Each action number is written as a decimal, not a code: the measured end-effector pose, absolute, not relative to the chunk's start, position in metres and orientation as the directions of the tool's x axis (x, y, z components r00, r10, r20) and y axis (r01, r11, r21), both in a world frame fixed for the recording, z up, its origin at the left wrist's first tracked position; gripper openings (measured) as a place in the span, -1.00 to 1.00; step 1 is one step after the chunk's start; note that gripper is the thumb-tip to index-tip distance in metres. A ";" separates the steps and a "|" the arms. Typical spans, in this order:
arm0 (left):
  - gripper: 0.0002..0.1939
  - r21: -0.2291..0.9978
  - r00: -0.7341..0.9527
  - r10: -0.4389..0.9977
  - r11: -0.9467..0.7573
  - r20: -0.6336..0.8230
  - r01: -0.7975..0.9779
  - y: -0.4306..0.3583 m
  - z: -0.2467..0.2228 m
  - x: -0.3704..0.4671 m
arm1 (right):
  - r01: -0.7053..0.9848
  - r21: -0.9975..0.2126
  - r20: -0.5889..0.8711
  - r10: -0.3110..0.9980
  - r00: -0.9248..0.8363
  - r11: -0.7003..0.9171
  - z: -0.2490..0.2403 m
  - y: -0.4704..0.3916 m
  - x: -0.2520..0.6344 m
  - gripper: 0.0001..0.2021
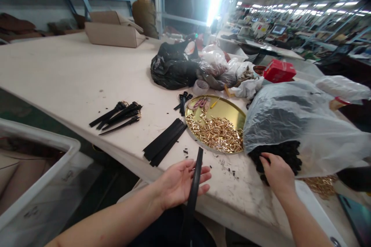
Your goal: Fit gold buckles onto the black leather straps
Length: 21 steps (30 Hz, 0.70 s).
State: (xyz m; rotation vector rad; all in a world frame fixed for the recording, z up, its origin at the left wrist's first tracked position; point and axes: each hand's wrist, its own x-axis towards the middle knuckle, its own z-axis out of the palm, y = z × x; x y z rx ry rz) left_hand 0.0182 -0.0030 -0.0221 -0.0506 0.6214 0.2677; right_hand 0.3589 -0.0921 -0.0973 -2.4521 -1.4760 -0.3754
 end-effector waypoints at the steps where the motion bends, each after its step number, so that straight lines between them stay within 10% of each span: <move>1: -0.77 0.033 0.779 0.233 0.964 -0.582 -0.263 -0.003 -0.022 0.018 | 0.880 -0.100 0.369 0.804 0.466 -0.464 -0.092 -0.093 0.359 -0.67; 5: -0.78 0.076 0.774 0.230 0.970 -0.590 -0.230 -0.004 -0.020 0.018 | 0.724 -0.439 0.359 0.635 0.684 -0.532 -0.067 -0.096 0.342 -0.65; 9: -0.81 0.397 0.738 0.334 0.913 -0.587 -0.097 -0.009 -0.018 0.017 | 0.030 -0.978 -0.112 0.634 0.765 -0.209 -0.051 -0.094 0.282 -0.63; 14: -0.79 0.789 0.761 0.443 0.598 -0.475 0.144 -0.014 -0.016 0.013 | -0.313 -0.946 -0.262 0.779 0.570 -0.089 -0.041 -0.087 0.200 -0.72; 21: -0.76 0.891 0.800 0.418 0.340 -0.429 0.300 -0.021 -0.025 0.011 | -0.613 -0.790 -0.365 0.810 0.459 -0.009 -0.031 -0.084 0.162 -0.74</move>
